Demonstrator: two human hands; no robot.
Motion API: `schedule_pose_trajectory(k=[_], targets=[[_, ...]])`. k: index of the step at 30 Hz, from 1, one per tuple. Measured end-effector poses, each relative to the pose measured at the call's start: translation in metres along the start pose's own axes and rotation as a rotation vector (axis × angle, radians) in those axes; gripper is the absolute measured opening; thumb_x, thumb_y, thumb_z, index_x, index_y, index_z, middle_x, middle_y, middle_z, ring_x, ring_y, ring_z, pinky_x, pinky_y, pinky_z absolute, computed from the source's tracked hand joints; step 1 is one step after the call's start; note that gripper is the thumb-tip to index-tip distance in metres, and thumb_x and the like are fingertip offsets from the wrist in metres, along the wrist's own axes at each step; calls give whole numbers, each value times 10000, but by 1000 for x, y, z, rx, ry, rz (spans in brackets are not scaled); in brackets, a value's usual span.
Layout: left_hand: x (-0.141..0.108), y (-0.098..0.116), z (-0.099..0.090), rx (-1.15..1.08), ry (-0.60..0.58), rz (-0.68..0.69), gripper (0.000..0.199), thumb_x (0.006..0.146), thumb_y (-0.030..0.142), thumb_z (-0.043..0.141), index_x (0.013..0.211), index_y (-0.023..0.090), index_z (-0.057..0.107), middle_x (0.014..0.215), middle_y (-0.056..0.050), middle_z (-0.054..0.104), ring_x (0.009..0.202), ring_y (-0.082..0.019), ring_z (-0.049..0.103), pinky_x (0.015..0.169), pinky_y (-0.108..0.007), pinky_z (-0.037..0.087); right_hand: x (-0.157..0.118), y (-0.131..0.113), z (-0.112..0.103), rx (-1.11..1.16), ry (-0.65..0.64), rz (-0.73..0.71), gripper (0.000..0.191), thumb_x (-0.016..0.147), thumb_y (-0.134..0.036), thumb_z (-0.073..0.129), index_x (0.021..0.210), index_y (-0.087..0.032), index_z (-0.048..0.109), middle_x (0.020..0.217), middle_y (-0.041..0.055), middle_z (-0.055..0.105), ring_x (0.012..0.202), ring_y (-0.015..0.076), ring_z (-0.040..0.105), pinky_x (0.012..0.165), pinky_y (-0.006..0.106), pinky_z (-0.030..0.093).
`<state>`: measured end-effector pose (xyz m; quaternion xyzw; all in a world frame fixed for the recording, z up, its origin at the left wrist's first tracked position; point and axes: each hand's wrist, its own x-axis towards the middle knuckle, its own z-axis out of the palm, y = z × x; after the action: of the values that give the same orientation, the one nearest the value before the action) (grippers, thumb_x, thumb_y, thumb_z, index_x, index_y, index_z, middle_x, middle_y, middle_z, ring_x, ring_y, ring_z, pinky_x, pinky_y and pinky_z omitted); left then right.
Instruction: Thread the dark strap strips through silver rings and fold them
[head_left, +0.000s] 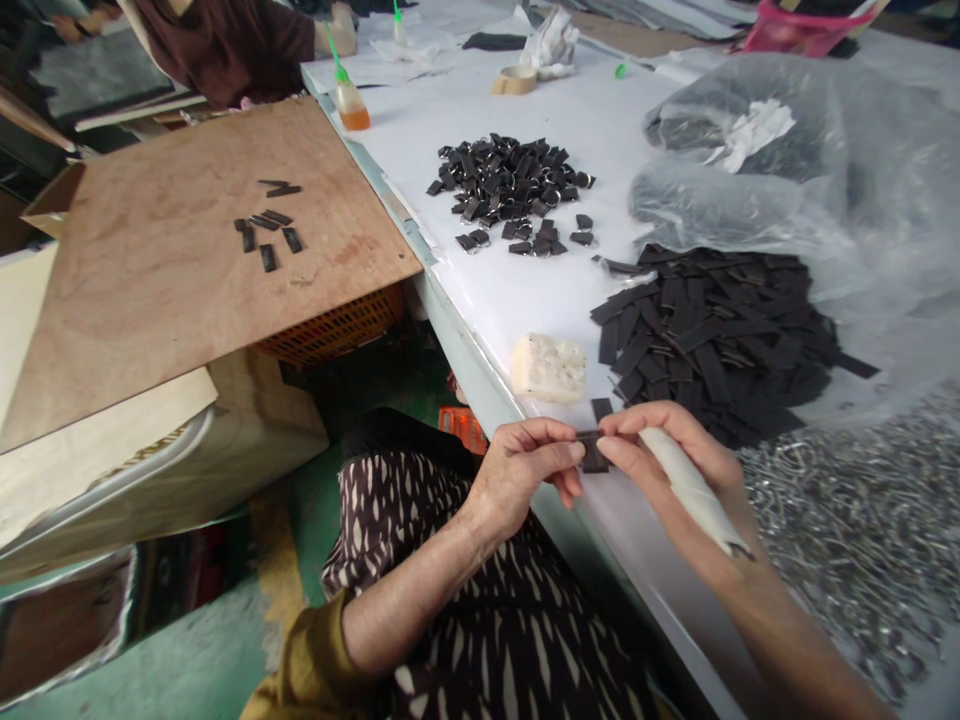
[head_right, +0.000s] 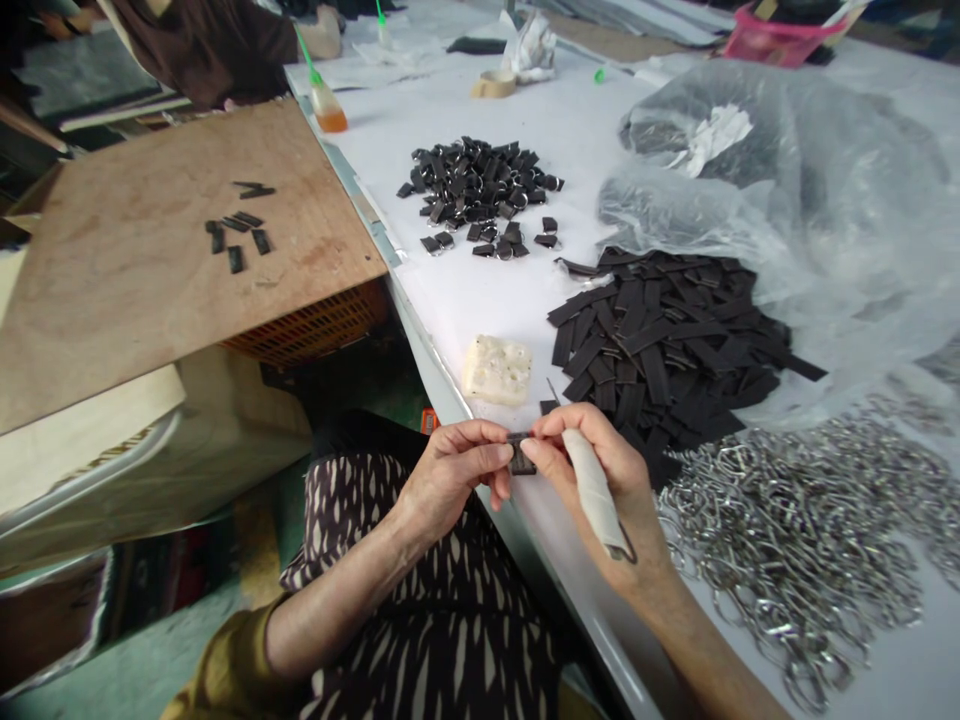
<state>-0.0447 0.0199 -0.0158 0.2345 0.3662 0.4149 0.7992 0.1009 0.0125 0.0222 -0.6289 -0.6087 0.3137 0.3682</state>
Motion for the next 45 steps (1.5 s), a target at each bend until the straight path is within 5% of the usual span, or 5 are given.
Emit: schedule_pose_trajectory(k=[5, 11, 20, 32, 45], targets=[[2, -1, -1, -71, 1, -16, 200, 641, 260, 698, 741, 112, 608, 472, -8, 587, 395, -99, 499, 424, -219, 396, 1, -5, -1, 3, 32, 48, 81, 805, -303, 562, 756, -245, 535, 644, -18, 581, 632, 140, 566, 593, 267, 454], [3, -3, -5, -110, -7, -36, 230, 632, 283, 710, 753, 119, 603, 484, -12, 599, 386, -96, 497, 429, -219, 391, 1, -2, 1, 11, 78, 62, 69, 802, -315, 570, 817, -254, 542, 806, 28, 648, 682, 159, 600, 623, 300, 487], [3, -3, -3, -184, 54, 42, 180, 649, 250, 703, 738, 128, 606, 491, -1, 583, 431, -100, 512, 445, -216, 396, -9, 1, 2, -50, -108, -36, 240, 752, -305, 639, 944, -253, 504, 898, 16, 627, 739, 149, 601, 623, 245, 478], [-1, -10, 5, -199, 103, 123, 103, 680, 193, 669, 730, 115, 623, 563, -17, 617, 489, -104, 539, 550, -247, 430, -8, -6, 11, -9, 8, -13, 118, 779, -268, 614, 843, -249, 516, 754, -12, 623, 653, 127, 589, 582, 228, 460], [-7, 8, -2, 444, 83, 206, 195, 760, 264, 609, 888, 119, 637, 597, 3, 549, 530, -88, 491, 522, -212, 415, -8, 1, 1, -142, -102, -10, 102, 784, -302, 604, 822, -258, 521, 732, -14, 625, 658, 142, 581, 520, 237, 414]])
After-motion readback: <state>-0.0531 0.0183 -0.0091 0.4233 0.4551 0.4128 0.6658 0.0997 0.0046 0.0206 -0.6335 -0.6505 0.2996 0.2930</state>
